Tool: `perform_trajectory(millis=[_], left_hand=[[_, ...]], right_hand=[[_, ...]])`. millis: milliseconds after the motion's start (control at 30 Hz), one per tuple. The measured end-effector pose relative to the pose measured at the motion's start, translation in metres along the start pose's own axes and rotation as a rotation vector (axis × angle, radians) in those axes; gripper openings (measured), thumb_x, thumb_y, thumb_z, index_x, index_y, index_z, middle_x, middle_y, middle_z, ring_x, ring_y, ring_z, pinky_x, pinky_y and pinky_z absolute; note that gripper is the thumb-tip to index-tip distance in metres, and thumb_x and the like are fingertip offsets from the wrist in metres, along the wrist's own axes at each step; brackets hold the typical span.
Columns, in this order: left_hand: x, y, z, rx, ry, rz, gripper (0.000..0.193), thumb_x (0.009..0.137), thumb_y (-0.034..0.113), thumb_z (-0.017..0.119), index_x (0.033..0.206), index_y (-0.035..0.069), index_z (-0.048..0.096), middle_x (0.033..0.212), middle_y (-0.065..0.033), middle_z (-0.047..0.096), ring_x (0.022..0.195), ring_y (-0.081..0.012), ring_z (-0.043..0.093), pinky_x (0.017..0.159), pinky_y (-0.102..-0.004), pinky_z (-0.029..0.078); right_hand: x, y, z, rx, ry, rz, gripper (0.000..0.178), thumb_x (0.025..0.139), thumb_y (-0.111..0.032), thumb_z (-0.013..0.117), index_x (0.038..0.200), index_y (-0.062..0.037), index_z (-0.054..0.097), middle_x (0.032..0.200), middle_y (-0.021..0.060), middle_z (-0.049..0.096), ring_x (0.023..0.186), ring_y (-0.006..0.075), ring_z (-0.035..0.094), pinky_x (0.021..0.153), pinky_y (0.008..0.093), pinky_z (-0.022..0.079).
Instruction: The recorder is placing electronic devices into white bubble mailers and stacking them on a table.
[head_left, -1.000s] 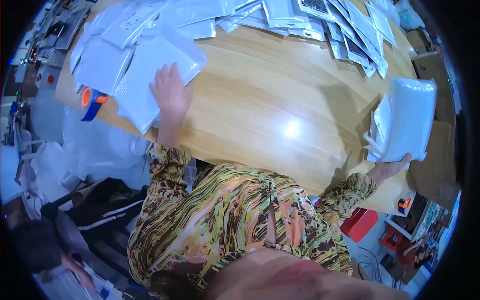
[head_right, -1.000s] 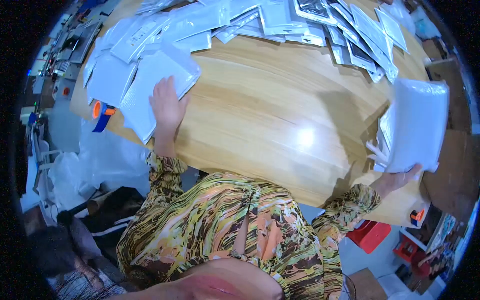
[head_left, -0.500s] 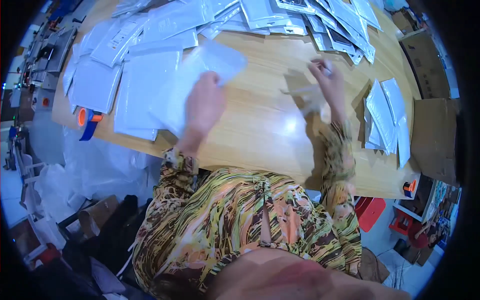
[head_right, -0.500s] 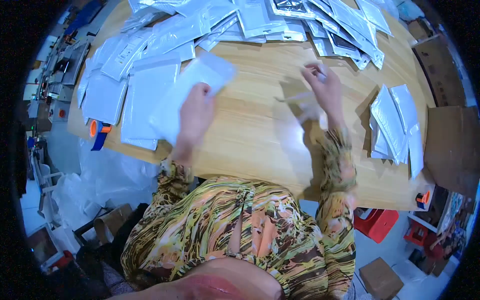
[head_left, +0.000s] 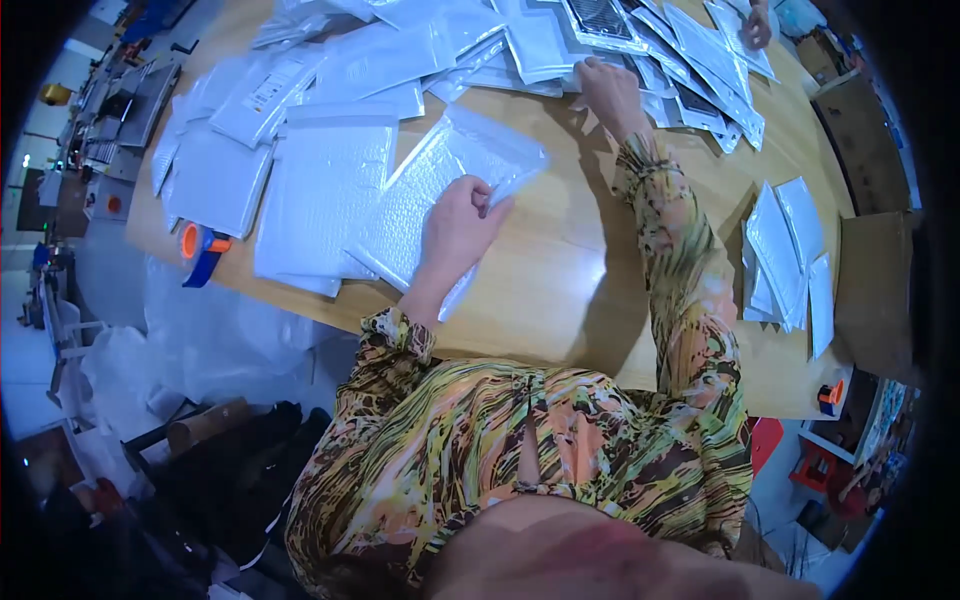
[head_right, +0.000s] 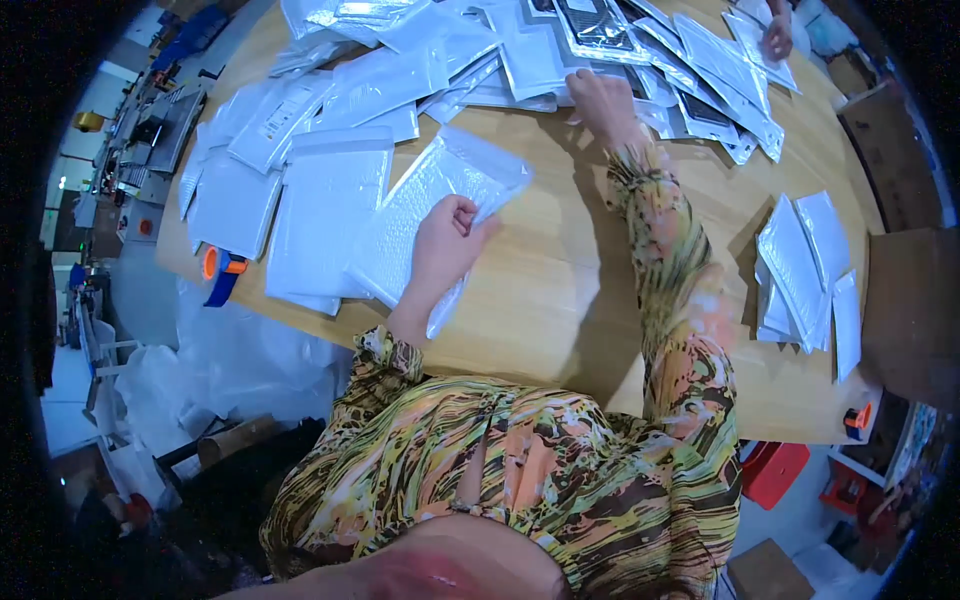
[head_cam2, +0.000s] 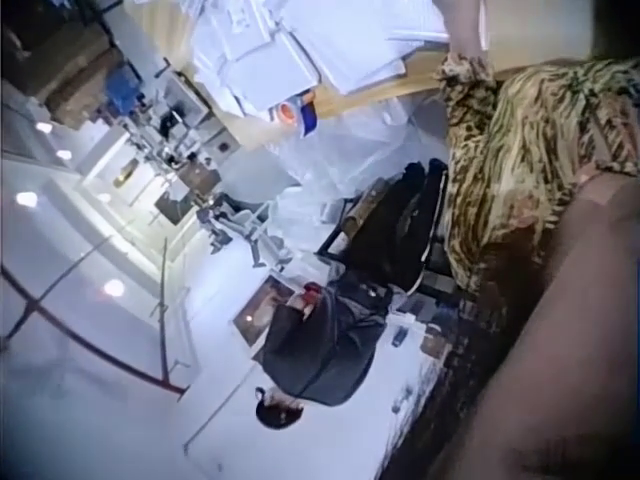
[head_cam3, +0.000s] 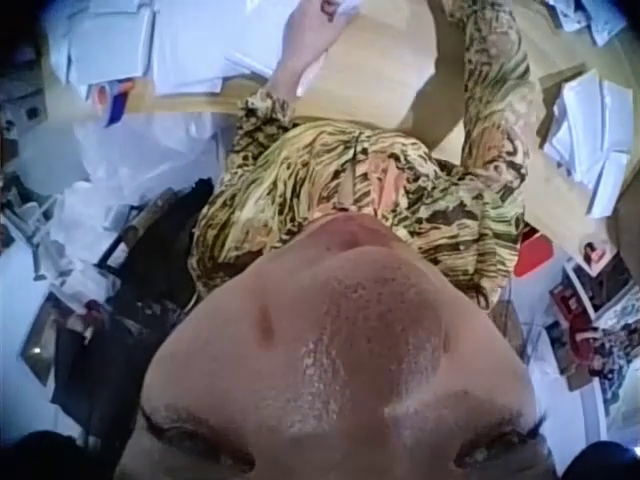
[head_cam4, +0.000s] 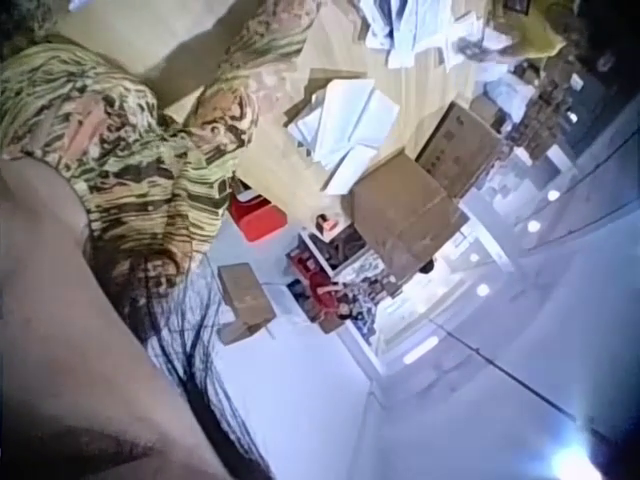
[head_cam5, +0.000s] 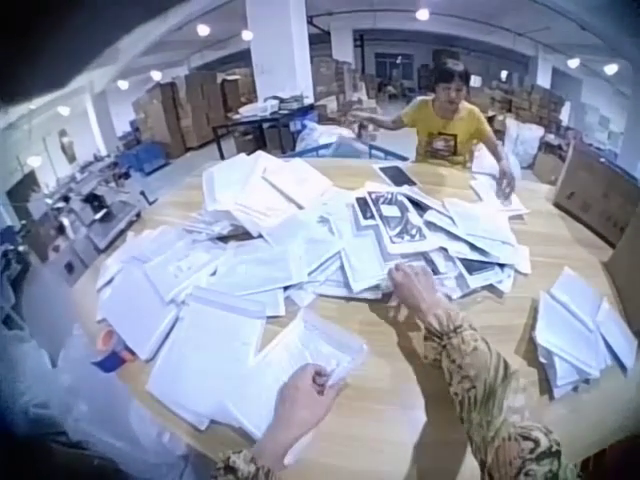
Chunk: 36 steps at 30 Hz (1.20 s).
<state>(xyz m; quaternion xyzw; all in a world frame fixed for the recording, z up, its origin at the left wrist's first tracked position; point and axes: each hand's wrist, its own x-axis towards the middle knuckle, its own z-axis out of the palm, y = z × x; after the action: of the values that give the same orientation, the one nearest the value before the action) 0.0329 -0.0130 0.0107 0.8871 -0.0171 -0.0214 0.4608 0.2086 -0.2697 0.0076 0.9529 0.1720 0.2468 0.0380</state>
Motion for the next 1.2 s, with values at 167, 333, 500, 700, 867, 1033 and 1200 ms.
perform_trajectory(millis=[167,333,500,700,867,1033,1200], left_hand=[[0.013,-0.016,-0.005,-0.176,-0.058,-0.139,0.029,0.085,0.019,0.069,0.103,-0.002,0.058,0.087,-0.0073,0.061,0.068,-0.0126,0.055,0.063,-0.0251,0.046],[0.012,-0.034,0.003,-0.374,0.029,-0.174,0.035,0.086,0.027,0.066,0.106,0.000,0.059,0.089,-0.0095,0.065,0.075,-0.0199,0.062,0.070,-0.0325,0.050],[0.005,0.009,0.010,-0.349,-0.184,-0.152,0.044,0.087,0.023,0.067,0.119,-0.002,0.051,0.101,-0.0143,0.062,0.087,-0.0227,0.061,0.077,-0.0345,0.051],[-0.020,0.028,-0.021,-0.080,-0.445,0.287,0.055,0.086,0.020,0.069,0.131,0.002,0.045,0.118,-0.0162,0.056,0.105,-0.0268,0.056,0.091,-0.0386,0.047],[-0.015,0.041,-0.066,0.122,-0.597,0.352,0.057,0.082,0.022,0.072,0.131,0.006,0.049,0.125,-0.0122,0.055,0.114,-0.0281,0.052,0.101,-0.0386,0.041],[0.036,0.008,-0.047,0.246,-0.388,0.419,0.054,0.079,0.025,0.073,0.126,0.006,0.054,0.127,-0.0109,0.056,0.116,-0.0267,0.051,0.102,-0.0350,0.038],[0.060,-0.006,-0.019,0.481,-0.225,0.524,0.045,0.080,0.025,0.071,0.119,0.007,0.058,0.121,-0.0092,0.058,0.106,-0.0263,0.054,0.098,-0.0363,0.038]], right_hand=[[-0.063,-0.021,-0.068,0.271,-0.380,-0.014,0.030,0.077,-0.033,0.071,0.081,-0.0038,0.066,0.074,0.0107,0.065,0.061,0.0295,0.060,0.060,0.0393,0.049],[-0.113,-0.033,-0.130,0.481,-0.810,0.043,0.037,0.077,-0.037,0.072,0.092,-0.0039,0.068,0.080,0.0123,0.067,0.065,0.0322,0.062,0.064,0.0382,0.050],[-0.137,0.000,-0.118,0.704,-0.694,0.156,0.049,0.073,-0.037,0.076,0.106,-0.0034,0.065,0.092,0.0144,0.068,0.076,0.0324,0.064,0.071,0.0375,0.050],[-0.116,-0.020,-0.109,0.484,-0.594,0.271,0.059,0.070,-0.033,0.079,0.117,-0.0018,0.059,0.105,0.0165,0.066,0.090,0.0321,0.064,0.080,0.0371,0.049],[-0.114,-0.027,-0.101,0.505,-0.727,0.306,0.053,0.072,-0.029,0.079,0.112,-0.0013,0.060,0.101,0.0144,0.066,0.087,0.0280,0.063,0.079,0.0346,0.049],[-0.133,-0.004,-0.099,0.914,-0.785,0.303,0.042,0.074,-0.025,0.078,0.106,-0.0023,0.062,0.092,0.0089,0.064,0.080,0.0205,0.060,0.075,0.0303,0.047],[-0.169,0.014,-0.111,1.335,-0.665,0.470,0.032,0.076,-0.021,0.076,0.101,-0.0047,0.063,0.085,0.0032,0.059,0.076,0.0133,0.054,0.072,0.0257,0.044]])
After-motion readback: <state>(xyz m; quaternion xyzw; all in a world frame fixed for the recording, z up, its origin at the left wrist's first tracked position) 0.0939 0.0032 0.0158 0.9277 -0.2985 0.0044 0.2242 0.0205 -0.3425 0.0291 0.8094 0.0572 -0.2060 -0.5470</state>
